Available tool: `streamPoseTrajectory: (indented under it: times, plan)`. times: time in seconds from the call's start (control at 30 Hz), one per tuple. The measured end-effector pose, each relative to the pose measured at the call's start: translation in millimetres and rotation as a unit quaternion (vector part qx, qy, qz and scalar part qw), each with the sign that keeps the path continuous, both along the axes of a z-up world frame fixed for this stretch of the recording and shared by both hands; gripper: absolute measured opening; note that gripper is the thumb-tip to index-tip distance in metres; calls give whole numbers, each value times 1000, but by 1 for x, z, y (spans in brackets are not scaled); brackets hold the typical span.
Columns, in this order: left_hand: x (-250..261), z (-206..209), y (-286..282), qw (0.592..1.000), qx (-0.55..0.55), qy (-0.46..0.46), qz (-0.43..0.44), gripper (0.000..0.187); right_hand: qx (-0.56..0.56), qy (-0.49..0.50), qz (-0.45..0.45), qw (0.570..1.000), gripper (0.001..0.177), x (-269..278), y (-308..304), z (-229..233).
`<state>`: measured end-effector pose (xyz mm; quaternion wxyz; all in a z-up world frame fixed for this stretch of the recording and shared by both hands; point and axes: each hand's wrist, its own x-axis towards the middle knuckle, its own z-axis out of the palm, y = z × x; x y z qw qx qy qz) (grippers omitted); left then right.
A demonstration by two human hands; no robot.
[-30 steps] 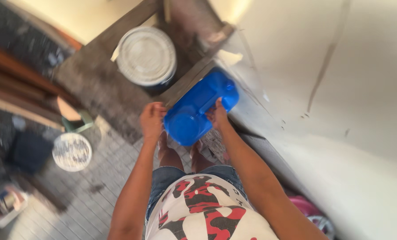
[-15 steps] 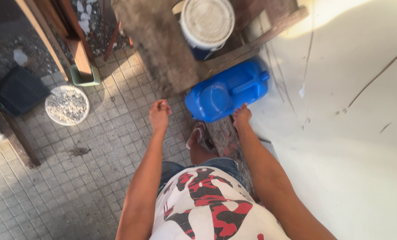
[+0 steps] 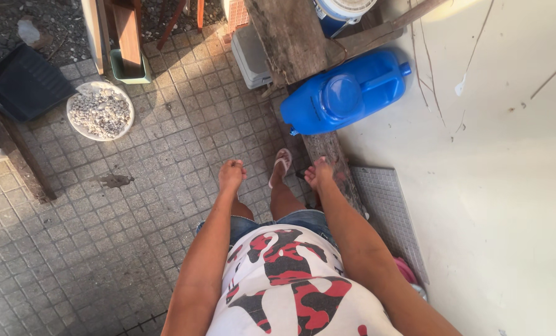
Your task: The person organizes several blue and red plastic canisters by picking them up by hand and placing them in a row against a wall next to a parked car.
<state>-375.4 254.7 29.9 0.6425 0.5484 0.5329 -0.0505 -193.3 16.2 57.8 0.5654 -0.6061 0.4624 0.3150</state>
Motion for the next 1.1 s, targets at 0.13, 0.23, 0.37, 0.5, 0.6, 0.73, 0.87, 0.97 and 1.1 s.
streamPoseTrajectory:
  times: [0.13, 0.23, 0.37, 0.5, 0.6, 0.73, 0.87, 0.97, 1.1]
  plan:
    - [-15, -6, 0, 1000, 7, 10, -18, 29, -10, 5, 10, 1000, 46, -19, -2, 6]
    - [-11, -4, 5, 1000, 25, -11, -2, 28, -7, 0, 8, 1000, 49, -15, 0, 14]
    - [-13, 0, 1, 1000, 23, -3, 16, 29, -16, -2, 18, 1000, 48, -7, 3, 18]
    - [-16, -5, -12, 999, 26, 1, 28, 31, 19, -3, 39, 999, 48, -1, 8, 16]
    - [-17, -5, -25, 999, 24, 24, 39, 32, 24, -1, 61, 998, 48, 4, 11, 13]
    - [-34, 2, -33, 996, 13, 40, 79, 32, 53, 6, 166, 985, 48, 8, 33, 7]
    - [-82, -8, -33, 967, -45, -52, 244, 30, -127, -371, 696, 602, 46, -26, 78, -22]
    - [-147, -15, -31, 979, 91, 3, 185, 27, -83, -276, 769, 570, 54, -77, 115, -48]
    - [-223, -8, -47, 955, 24, 37, 292, 26, -18, -285, 842, 457, 49, -164, 162, -42]
